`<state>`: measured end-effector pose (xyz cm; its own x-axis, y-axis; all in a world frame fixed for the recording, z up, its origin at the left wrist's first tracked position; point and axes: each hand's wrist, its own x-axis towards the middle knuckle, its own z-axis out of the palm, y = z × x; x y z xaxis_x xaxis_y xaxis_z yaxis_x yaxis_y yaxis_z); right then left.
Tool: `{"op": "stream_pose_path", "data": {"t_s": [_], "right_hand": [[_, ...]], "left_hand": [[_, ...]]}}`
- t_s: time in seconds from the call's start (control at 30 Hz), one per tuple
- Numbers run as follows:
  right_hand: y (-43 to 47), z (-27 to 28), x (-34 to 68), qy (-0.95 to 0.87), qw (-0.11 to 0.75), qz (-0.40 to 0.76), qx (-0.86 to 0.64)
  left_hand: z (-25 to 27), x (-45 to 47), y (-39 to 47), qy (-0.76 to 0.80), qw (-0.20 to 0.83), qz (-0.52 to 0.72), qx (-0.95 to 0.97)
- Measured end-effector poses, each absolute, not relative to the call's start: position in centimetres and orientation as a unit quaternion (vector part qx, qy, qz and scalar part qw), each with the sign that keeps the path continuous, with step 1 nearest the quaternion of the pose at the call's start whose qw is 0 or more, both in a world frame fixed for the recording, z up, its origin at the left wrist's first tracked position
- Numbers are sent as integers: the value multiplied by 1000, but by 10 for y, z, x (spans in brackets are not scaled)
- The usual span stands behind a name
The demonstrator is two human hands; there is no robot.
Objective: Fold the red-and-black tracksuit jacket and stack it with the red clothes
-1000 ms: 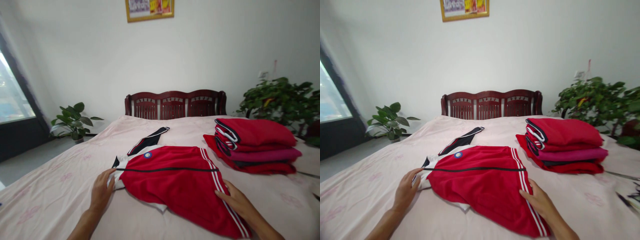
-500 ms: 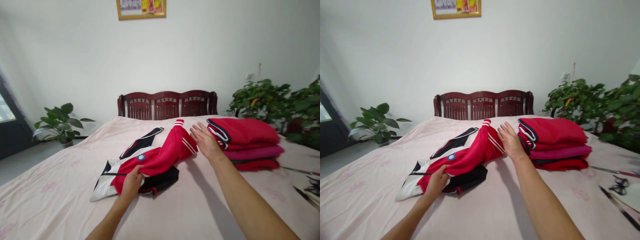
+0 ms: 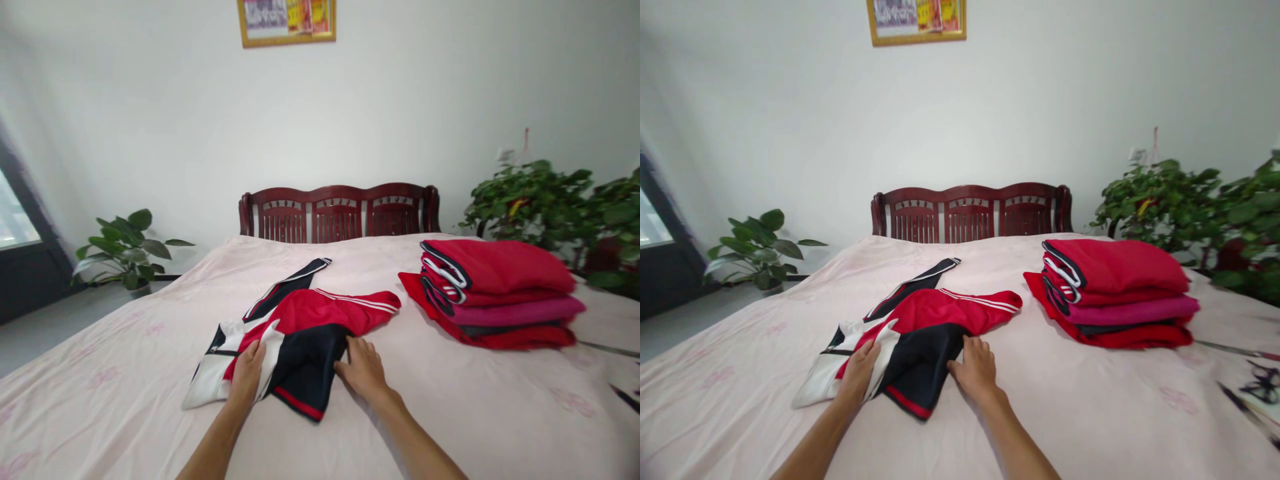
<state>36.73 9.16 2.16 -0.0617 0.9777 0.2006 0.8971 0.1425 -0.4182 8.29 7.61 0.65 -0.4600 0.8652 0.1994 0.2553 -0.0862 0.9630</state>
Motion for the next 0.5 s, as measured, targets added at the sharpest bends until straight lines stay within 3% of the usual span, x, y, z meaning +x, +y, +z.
{"op": "stream_pose_path", "data": {"t_s": [0.13,0.37,0.5], "right_hand": [[108,19,360,-662,296,100,-681],[106,47,357,-692,382,172,-588],[69,111,352,-652,549,296,-432]], "left_hand": [[3,79,77,626,258,570,466],[7,82,71,617,233,551,512],[11,89,65,630,170,561,510]]}}
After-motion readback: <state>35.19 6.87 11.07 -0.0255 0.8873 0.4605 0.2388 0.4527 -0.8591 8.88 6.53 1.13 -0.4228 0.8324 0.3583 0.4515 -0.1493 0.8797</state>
